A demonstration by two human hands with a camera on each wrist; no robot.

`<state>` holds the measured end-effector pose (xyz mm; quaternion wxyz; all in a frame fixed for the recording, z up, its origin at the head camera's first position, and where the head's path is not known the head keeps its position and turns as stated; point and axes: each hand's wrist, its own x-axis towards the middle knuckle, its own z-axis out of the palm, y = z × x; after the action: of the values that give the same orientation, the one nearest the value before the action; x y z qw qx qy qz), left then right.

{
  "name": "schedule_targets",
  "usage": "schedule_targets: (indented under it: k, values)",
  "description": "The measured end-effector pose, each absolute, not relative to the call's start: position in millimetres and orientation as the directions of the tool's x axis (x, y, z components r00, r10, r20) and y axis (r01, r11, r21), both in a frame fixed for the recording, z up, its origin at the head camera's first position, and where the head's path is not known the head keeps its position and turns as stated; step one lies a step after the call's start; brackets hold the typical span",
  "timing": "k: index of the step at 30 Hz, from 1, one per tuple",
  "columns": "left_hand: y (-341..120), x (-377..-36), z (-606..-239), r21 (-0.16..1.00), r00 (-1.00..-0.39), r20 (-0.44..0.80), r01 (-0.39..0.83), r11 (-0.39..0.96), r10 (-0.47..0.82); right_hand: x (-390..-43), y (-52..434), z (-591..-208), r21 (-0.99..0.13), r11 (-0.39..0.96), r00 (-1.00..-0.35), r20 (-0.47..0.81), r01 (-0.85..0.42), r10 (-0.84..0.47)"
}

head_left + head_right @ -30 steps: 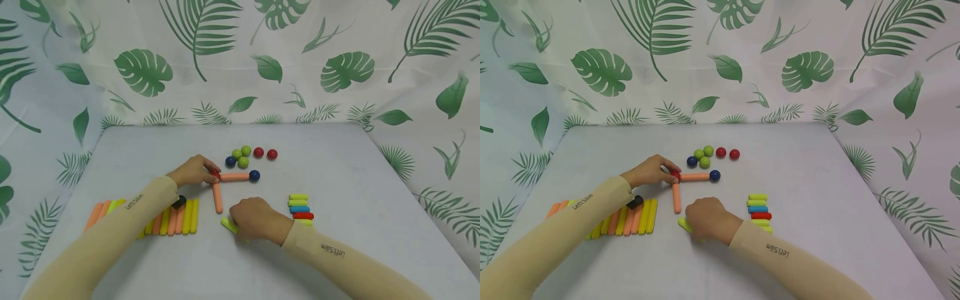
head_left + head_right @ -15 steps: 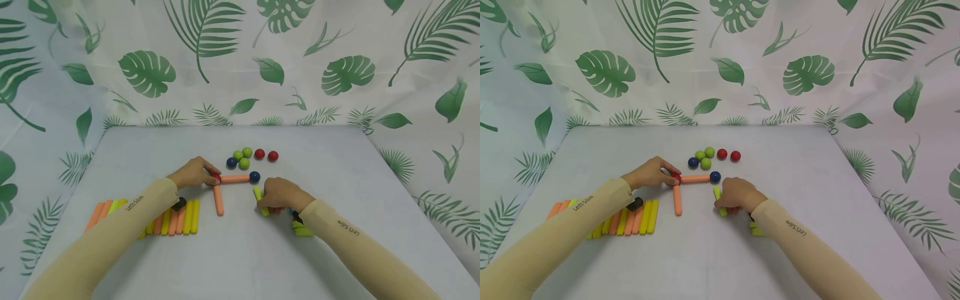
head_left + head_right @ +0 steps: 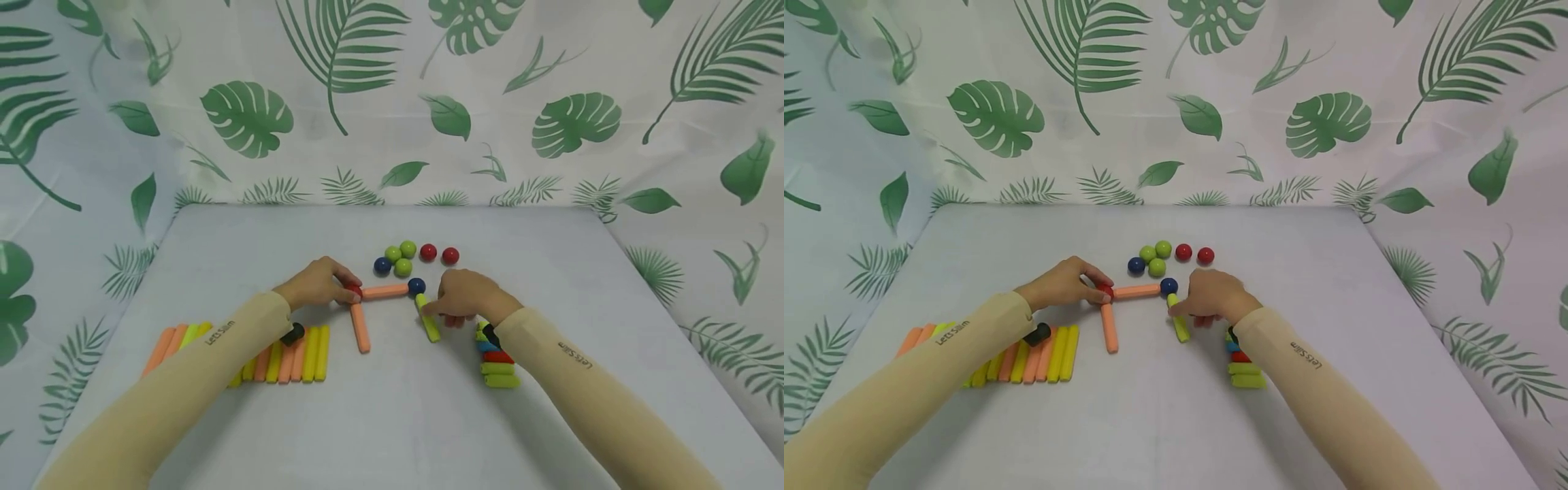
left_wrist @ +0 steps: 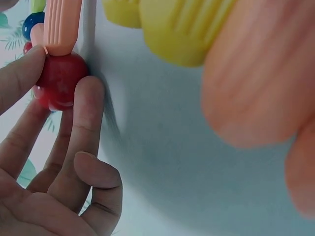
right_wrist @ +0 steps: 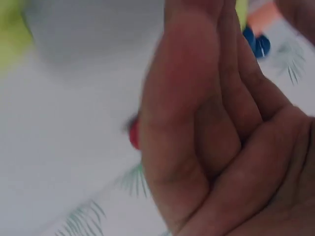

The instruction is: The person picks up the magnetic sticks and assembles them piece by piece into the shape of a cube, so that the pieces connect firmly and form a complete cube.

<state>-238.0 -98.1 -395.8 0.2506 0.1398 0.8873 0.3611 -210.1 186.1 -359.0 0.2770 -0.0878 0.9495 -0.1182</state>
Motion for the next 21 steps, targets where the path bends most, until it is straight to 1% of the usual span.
schedule_targets:
  k: [2, 4, 7, 9, 12, 15, 21]
  values:
    - [-99.0, -238.6, -396.1, 0.704, -0.829, -0.344, 0.084, 0.705, 0.441, -217.9, 186.1, -352.7, -0.255, 0.955, -0.876, -0.414, -0.149, -0.247]
    - [-99.6, -238.6, -396.0, 0.697, -0.822, -0.346, 0.098, 0.710, 0.453, -225.8, 183.9, -350.8, -0.262, 0.939, -0.907, -0.296, -0.222, -0.298]
    - [-99.9, -238.6, -396.3, 0.695, -0.809, -0.349, 0.115, 0.710, 0.473, -234.5, 177.1, -354.5, -0.250, 0.902, -0.901, -0.172, -0.351, -0.398]
    - [-99.2, -238.2, -396.5, 0.696, -0.804, -0.350, 0.120, 0.708, 0.480, -238.3, 171.4, -359.4, -0.225, 0.886, -0.883, -0.152, -0.406, -0.444]
    - [-99.2, -237.9, -397.9, 0.699, -0.802, -0.344, 0.129, 0.704, 0.488, -241.9, 163.1, -366.3, -0.172, 0.884, -0.872, -0.164, -0.435, -0.461]
    - [-99.7, -238.2, -399.6, 0.704, -0.801, -0.337, 0.135, 0.697, 0.495, -245.1, 157.8, -371.6, -0.147, 0.894, -0.880, -0.170, -0.423, -0.445]
    - [-100.5, -237.1, -399.1, 0.706, -0.801, -0.341, 0.127, 0.697, 0.492, -251.2, 154.1, -377.7, -0.147, 0.918, -0.907, -0.159, -0.368, -0.389]
